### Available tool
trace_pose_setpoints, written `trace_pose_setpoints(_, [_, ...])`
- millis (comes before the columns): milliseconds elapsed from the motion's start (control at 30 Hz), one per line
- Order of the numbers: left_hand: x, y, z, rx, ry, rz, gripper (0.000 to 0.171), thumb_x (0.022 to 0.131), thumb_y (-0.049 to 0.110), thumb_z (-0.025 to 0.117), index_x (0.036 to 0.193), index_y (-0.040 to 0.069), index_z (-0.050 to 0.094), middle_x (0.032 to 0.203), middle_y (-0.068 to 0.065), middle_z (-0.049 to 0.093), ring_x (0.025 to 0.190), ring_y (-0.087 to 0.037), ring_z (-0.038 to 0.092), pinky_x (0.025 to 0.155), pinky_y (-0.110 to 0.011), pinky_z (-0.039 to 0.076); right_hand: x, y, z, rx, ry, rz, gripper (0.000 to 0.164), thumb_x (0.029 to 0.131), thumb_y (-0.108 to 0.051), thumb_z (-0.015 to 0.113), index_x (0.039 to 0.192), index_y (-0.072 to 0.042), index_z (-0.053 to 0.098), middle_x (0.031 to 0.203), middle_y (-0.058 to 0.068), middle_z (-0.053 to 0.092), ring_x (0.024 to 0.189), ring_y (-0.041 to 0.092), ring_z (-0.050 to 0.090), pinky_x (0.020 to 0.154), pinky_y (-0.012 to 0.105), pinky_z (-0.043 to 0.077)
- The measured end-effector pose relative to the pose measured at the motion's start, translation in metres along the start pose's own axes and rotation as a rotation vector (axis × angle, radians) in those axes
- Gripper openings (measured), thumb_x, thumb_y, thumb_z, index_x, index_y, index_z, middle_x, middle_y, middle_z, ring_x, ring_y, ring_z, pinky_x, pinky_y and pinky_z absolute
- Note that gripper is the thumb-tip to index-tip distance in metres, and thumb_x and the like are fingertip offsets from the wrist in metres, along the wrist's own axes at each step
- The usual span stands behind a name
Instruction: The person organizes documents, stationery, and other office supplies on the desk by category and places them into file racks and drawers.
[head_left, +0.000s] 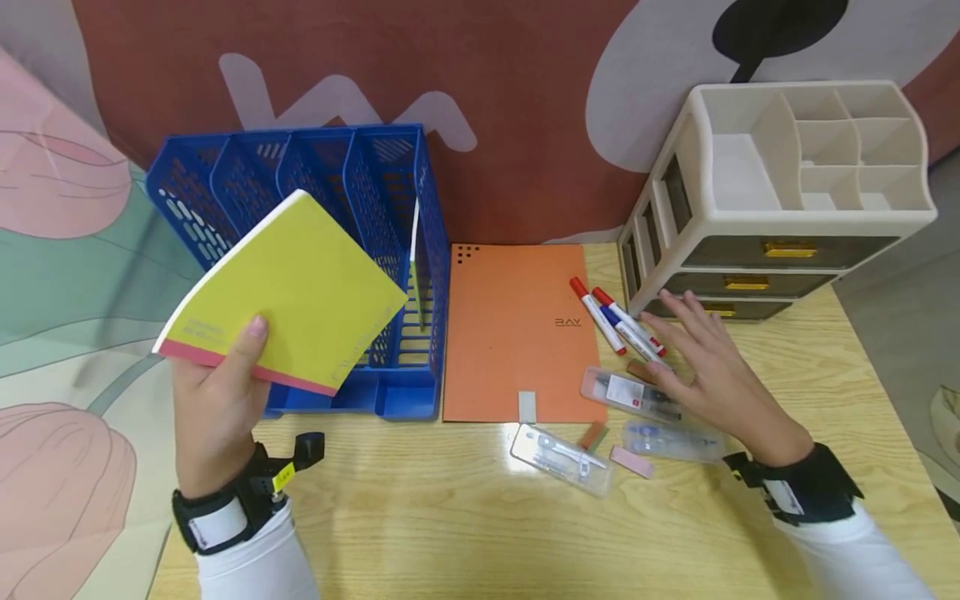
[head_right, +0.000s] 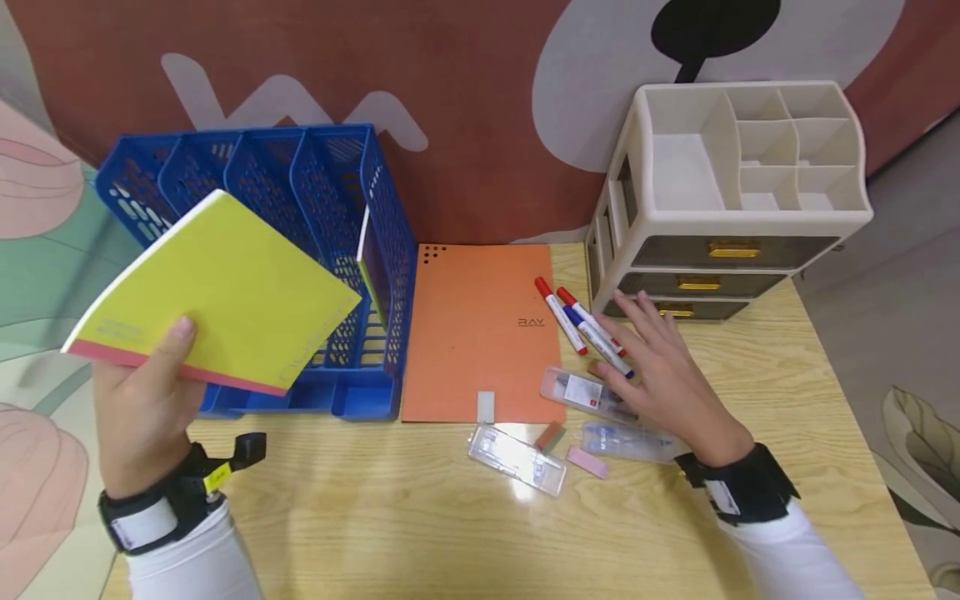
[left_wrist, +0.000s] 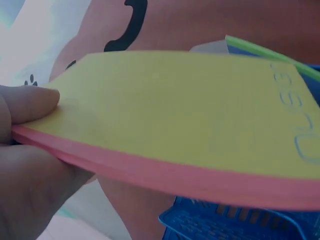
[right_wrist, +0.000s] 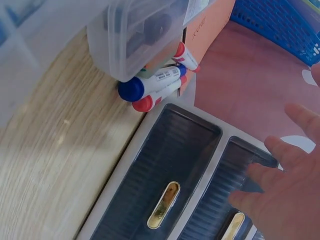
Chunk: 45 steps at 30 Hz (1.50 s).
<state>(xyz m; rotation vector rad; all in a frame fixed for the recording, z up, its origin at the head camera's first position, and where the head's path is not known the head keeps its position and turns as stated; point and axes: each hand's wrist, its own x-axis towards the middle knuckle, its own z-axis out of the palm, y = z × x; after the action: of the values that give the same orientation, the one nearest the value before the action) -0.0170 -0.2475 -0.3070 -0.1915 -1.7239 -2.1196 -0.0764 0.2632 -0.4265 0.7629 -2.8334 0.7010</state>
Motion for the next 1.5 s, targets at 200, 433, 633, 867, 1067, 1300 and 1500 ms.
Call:
trace_pose_setpoints(200, [0.004,-0.003,0.005,0.160,0.139,-0.107,0.039,0.102,0.009,0.061,0.140,0.001,0.057,0.131,-0.014,0.070,0.110,-0.022,0.075,0.091,-0.029,0.059,0.001,0.002,0.000,0.005,-0.005,0.000,0.064,0.093,-0.029,0.072,0.153,-0.016,0.051,0.170,0.013,0.028,0.158,0.042,0.017,0.124,0.070,0.014])
trace_pose_setpoints(433, [0.011,-0.016,0.020,0.165,0.183,-0.113,0.041,0.103,0.020,0.062,0.141,0.008,0.052,0.135,-0.014,0.066,0.117,-0.024,0.071,0.095,-0.029,0.058,0.001,0.008,0.000,-0.063,-0.051,-0.057,0.068,0.091,-0.028,0.076,0.152,-0.015,0.050,0.168,0.015,0.033,0.157,0.044,0.022,0.124,0.069,0.017])
trace_pose_setpoints(633, [0.017,-0.026,0.031,0.243,0.178,-0.144,0.038,0.105,0.024,0.058,0.140,0.012,0.052,0.130,-0.011,0.067,0.111,-0.021,0.073,0.090,-0.027,0.060,-0.005,0.014,0.001,-0.130,-0.064,-0.112,0.072,0.090,-0.031,0.075,0.155,-0.016,0.047,0.165,0.016,0.038,0.156,0.043,0.025,0.121,0.070,0.022])
trace_pose_setpoints(867, [0.029,-0.040,0.040,0.380,0.153,-0.145,0.037,0.107,0.028,0.054,0.141,0.013,0.053,0.123,-0.004,0.069,0.103,-0.015,0.073,0.084,-0.022,0.061,-0.013,0.015,-0.001,-0.155,-0.064,-0.101,0.072,0.092,-0.035,0.073,0.157,-0.018,0.046,0.167,0.012,0.035,0.157,0.039,0.025,0.127,0.062,0.019])
trace_pose_setpoints(1067, [0.042,-0.064,0.047,0.351,0.120,-0.151,0.038,0.109,0.028,0.050,0.142,0.009,0.053,0.121,-0.007,0.069,0.102,-0.019,0.073,0.084,-0.024,0.061,-0.018,0.016,-0.003,-0.155,-0.057,-0.080,0.071,0.091,-0.036,0.073,0.156,-0.020,0.047,0.167,0.012,0.035,0.156,0.040,0.027,0.129,0.057,0.015])
trace_pose_setpoints(1300, [0.059,-0.090,0.054,0.319,0.101,-0.159,0.033,0.108,0.015,0.049,0.130,-0.006,0.058,0.105,-0.012,0.069,0.088,-0.019,0.073,0.074,-0.027,0.063,-0.020,0.017,-0.004,-0.141,-0.050,-0.078,0.067,0.094,-0.038,0.071,0.154,-0.017,0.049,0.168,0.013,0.032,0.156,0.040,0.028,0.131,0.050,0.013])
trace_pose_setpoints(1500, [0.068,-0.105,0.060,0.425,0.060,-0.165,0.034,0.109,0.017,0.047,0.117,-0.013,0.062,0.095,-0.020,0.067,0.075,-0.016,0.070,0.065,-0.024,0.060,-0.021,0.019,-0.003,-0.144,-0.070,-0.049,0.068,0.093,-0.036,0.073,0.153,-0.015,0.049,0.169,0.014,0.030,0.156,0.042,0.026,0.131,0.051,0.012])
